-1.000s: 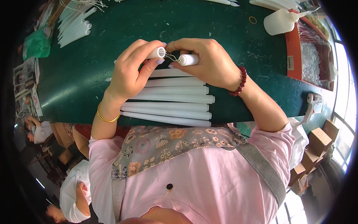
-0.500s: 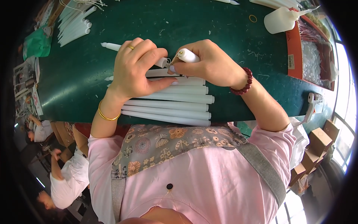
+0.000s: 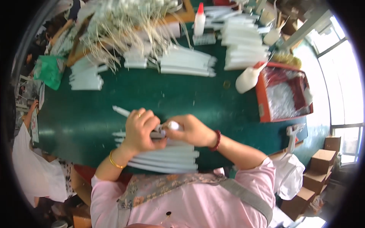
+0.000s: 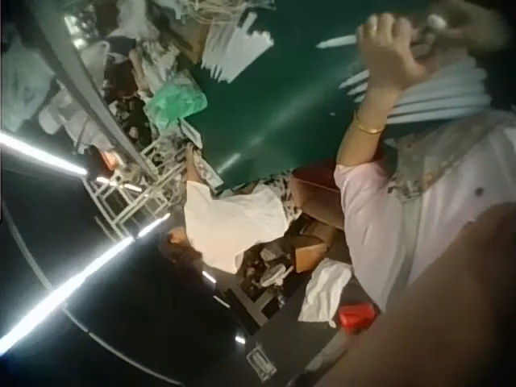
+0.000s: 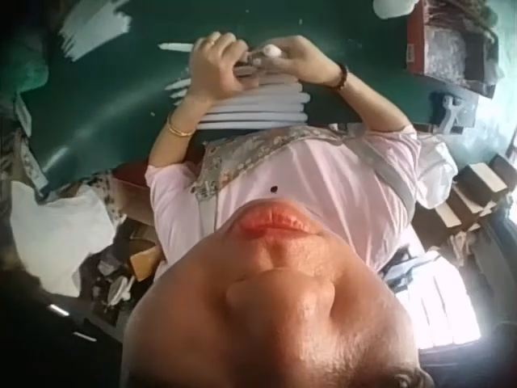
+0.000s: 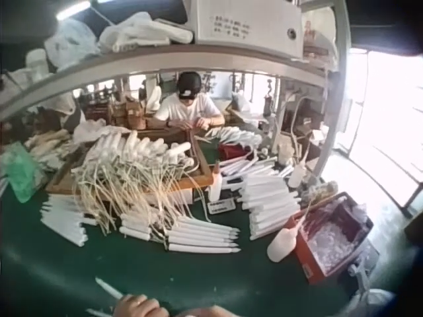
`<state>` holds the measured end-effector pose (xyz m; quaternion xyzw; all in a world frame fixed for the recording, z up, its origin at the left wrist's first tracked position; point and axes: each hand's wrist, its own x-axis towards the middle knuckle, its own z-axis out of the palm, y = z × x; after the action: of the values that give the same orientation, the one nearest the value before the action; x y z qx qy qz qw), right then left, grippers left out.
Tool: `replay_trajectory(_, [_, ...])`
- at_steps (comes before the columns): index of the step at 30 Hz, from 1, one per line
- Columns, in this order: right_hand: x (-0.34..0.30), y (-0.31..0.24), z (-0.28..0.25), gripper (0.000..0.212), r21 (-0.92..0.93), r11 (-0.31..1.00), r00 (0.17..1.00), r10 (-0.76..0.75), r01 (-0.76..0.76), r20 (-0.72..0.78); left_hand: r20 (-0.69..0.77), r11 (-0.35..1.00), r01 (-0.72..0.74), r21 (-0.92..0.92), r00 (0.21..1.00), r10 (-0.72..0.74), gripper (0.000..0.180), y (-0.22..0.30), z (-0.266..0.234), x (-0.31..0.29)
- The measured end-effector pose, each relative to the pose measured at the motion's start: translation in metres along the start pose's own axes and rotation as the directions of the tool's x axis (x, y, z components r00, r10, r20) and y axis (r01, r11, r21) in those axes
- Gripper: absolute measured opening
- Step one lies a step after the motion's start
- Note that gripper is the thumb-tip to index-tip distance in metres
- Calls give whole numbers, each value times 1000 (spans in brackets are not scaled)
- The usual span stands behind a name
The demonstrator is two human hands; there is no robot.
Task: The worker is assembling white plastic tubes by connecting them with wires and connectors and applying adhesive.
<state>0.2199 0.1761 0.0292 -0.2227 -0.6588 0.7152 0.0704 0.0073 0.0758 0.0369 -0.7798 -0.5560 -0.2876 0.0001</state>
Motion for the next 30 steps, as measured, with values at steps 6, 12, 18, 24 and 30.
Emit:
replay_trajectory(6, [-3,-20,0,39,-406,875,937,-333,265,-107,-91,999,38,-25,995,-40,30,-3,-16,9])
replay_trajectory(12, [-12,-23,15,50,-596,709,883,-469,377,0,19,983,143,-118,990,-142,14,1,-19,-11])
replay_trajectory(18, [-12,-14,13,45,-616,735,920,-390,283,-43,89,943,144,-299,988,-123,36,-6,-20,-19])
replay_trajectory(24, [2,-12,5,44,-515,846,958,-247,139,-147,84,987,-10,-161,996,24,37,-34,-7,-12])
replay_trajectory(30, [3,7,3,30,-599,767,935,-345,232,-81,119,980,12,-200,993,12,47,-31,-1,-20])
